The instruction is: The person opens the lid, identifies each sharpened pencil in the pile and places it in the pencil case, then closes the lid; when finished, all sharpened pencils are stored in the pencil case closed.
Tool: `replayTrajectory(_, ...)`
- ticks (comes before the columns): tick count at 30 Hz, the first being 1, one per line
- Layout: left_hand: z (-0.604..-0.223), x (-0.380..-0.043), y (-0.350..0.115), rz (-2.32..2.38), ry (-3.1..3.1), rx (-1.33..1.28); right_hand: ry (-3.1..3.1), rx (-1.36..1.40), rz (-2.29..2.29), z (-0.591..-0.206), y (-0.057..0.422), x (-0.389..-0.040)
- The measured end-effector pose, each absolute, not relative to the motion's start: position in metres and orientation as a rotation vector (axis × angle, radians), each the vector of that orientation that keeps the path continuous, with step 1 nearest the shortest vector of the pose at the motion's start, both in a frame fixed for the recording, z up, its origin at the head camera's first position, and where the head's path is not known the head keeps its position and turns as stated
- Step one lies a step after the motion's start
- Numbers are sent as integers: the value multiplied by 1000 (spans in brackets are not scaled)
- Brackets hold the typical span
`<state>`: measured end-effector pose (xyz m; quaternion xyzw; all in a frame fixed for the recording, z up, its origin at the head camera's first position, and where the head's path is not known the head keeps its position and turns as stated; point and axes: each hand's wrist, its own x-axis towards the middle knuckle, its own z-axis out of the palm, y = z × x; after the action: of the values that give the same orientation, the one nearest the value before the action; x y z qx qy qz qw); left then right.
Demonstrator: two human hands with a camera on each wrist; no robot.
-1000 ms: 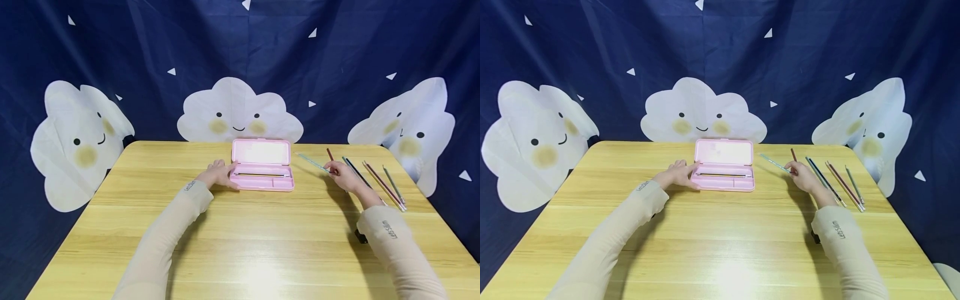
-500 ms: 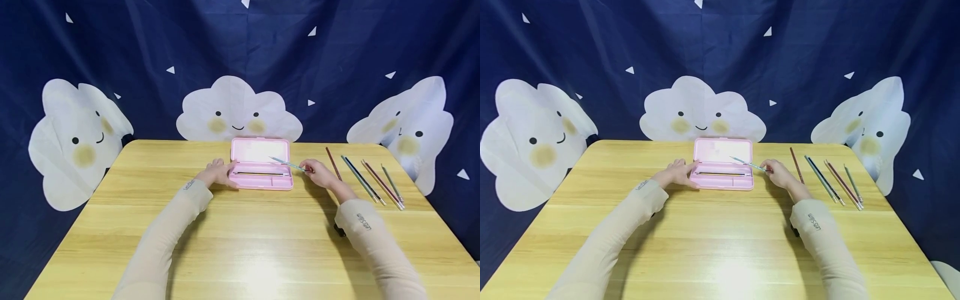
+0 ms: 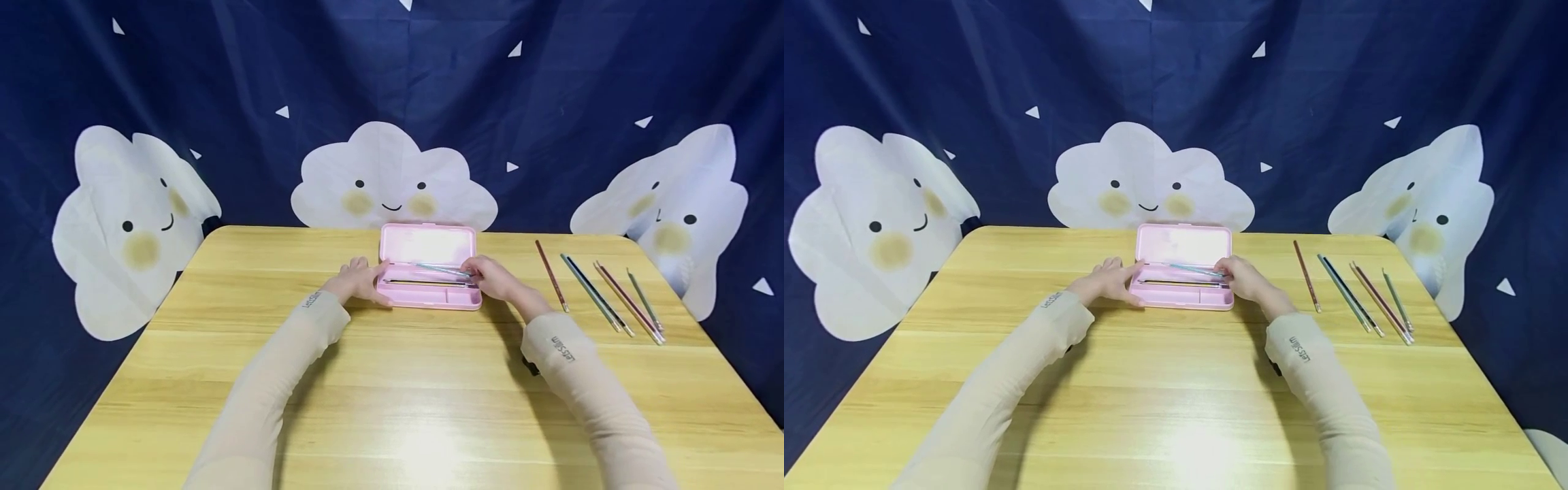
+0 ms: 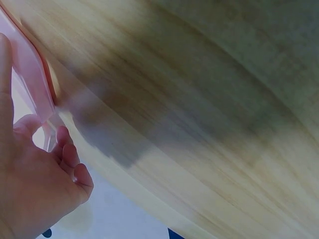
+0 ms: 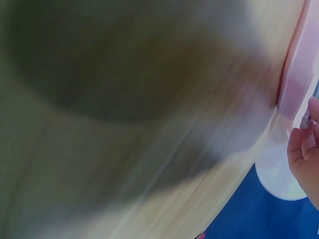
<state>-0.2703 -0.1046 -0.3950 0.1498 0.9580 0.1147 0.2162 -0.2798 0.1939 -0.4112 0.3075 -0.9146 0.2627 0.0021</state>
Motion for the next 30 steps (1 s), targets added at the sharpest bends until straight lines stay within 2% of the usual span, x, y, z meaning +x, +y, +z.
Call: replayTrajectory(30,-395,-271,-105,282,2661,427,-2956,1108,471,-410,154,-289)
